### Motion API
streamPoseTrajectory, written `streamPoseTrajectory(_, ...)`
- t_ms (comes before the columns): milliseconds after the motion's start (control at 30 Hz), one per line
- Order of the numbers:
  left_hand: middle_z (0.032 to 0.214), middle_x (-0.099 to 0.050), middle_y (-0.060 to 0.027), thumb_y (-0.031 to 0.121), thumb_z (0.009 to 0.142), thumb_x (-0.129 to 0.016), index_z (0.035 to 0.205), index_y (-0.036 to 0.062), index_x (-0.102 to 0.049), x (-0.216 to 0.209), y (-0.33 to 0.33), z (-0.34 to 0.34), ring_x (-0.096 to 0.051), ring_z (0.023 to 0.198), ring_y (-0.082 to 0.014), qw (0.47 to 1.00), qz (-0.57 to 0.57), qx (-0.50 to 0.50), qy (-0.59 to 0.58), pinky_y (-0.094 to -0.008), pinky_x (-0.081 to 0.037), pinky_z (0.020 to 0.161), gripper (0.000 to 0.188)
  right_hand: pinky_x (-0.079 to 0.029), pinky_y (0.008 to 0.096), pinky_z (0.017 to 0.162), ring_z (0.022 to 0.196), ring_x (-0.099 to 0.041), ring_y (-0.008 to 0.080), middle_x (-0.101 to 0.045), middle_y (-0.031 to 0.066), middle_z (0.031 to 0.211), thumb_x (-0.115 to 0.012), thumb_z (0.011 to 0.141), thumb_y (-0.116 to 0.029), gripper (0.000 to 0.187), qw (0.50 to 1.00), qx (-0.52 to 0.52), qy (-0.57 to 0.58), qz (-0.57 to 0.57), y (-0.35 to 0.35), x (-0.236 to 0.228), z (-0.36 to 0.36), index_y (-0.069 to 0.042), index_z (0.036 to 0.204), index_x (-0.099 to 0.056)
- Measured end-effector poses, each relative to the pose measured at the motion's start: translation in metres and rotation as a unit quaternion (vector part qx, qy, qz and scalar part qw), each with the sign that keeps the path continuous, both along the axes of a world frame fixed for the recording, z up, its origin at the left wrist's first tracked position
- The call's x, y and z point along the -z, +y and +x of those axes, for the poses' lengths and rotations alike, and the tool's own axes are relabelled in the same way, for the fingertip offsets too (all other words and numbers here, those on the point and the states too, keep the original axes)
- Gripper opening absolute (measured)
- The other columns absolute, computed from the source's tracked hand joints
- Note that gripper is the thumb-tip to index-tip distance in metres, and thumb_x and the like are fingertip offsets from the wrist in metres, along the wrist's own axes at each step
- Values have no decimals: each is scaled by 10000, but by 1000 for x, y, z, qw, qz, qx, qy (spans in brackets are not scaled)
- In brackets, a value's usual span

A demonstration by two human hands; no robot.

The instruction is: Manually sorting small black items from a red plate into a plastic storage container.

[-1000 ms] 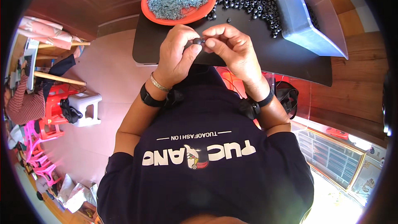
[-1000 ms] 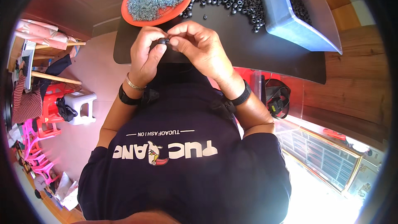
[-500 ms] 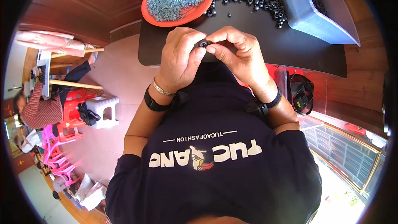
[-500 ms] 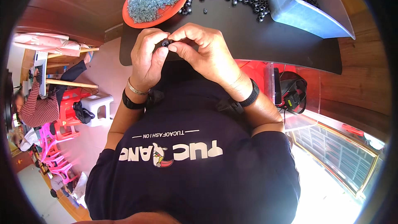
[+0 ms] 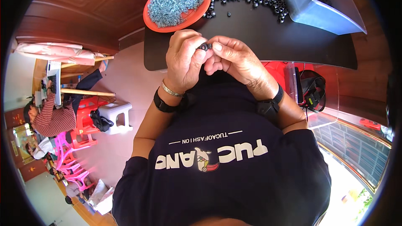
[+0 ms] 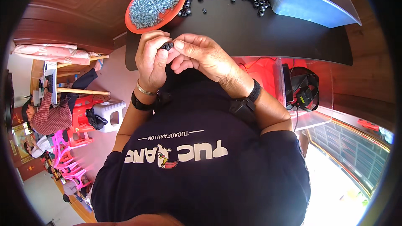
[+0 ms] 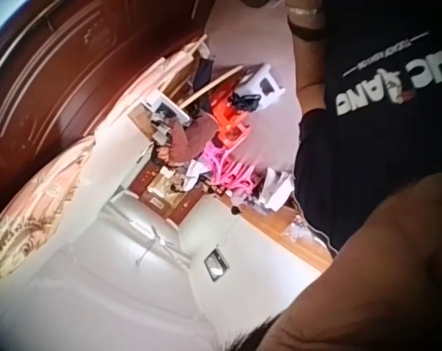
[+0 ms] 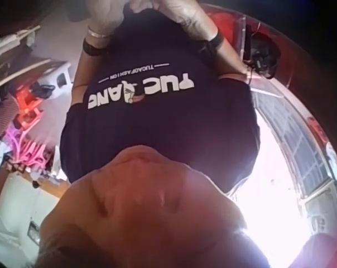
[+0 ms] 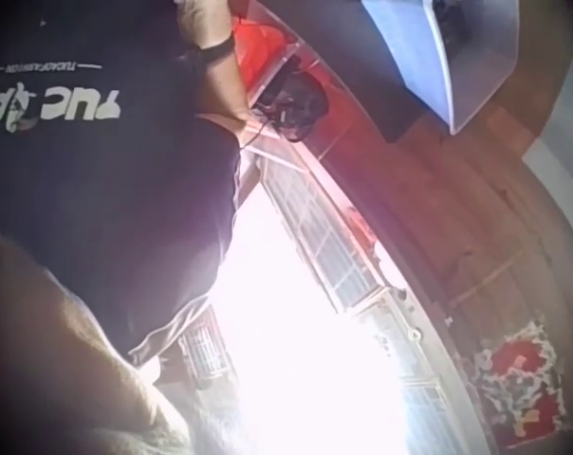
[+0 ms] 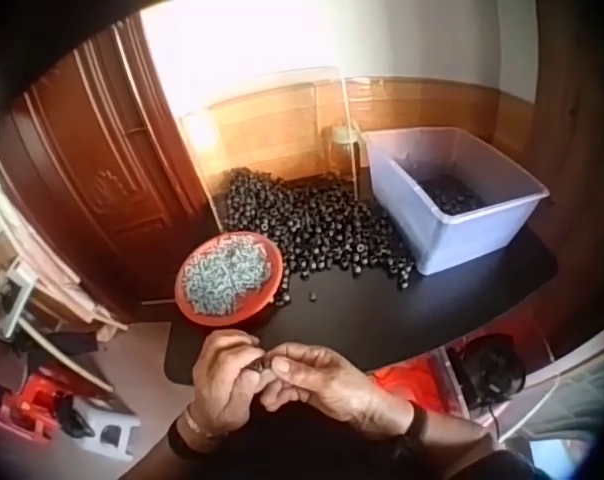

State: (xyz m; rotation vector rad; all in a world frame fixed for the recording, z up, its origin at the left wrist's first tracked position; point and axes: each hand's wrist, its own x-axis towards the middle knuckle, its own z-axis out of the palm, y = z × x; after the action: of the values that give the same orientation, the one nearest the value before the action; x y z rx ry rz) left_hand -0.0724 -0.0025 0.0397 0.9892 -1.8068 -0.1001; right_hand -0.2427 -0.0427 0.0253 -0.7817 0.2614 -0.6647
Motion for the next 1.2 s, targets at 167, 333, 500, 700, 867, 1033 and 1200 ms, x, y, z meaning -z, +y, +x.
streamPoseTrajectory(167,978,-580,-161,180,944,-547,978,-21,-596,6,-3,2,-573,859,-262,999,3,27,32,-356,-479,757,209,-547,309,698,751,-647,179,-655,101,918,-562,971,-298,340,999,-17,-34,28,0,4,2,20,1089,-590)
streamPoseTrajectory(333,997,-584,-167,200,961,-525,980,-28,-594,10,-5,-2,-580,855,-250,998,6,34,46,-343,-486,750,239,-521,298,668,729,-617,151,-644,70,870,-575,965,-284,299,996,-35,-71,50,0,10,5,3,1049,-599)
streamPoseTrajectory(500,1000,-595,-169,272,994,-471,981,-24,-598,17,-4,-13,-589,855,-236,991,-6,27,128,-332,-486,754,322,-461,262,614,663,-541,112,-599,24,793,-597,955,-269,252,989,-31,-101,100,6,12,12,-21,996,-604)
streamPoseTrajectory(700,991,-601,-168,301,1006,-436,984,-18,-596,22,-8,-20,-596,857,-231,985,-30,18,168,-329,-488,756,358,-462,255,600,655,-551,115,-606,25,782,-599,953,-256,229,982,-18,-151,115,10,19,21,-27,964,-611)
streamPoseTrajectory(867,991,-594,-173,328,1014,-409,978,-26,-585,22,-7,-23,-595,880,-240,983,-22,24,180,-343,-484,779,397,-546,265,609,644,-625,135,-645,57,782,-577,966,-190,189,976,-17,-176,126,11,14,20,-6,957,-619)
streamPoseTrajectory(1033,1002,-583,-176,385,1020,-381,975,-20,-573,15,0,-18,-595,919,-250,987,3,8,159,-358,-481,806,451,-552,268,617,649,-629,140,-662,86,823,-569,971,-191,204,980,-24,-158,118,10,9,17,6,981,-622)
streamPoseTrajectory(1200,1022,-596,-174,320,1014,-422,994,-14,-605,16,-2,-16,-600,840,-222,985,-28,25,169,-313,-489,734,381,-520,288,606,663,-620,160,-646,90,830,-552,978,-250,256,984,-42,-151,91,8,9,16,-2,1010,-606)
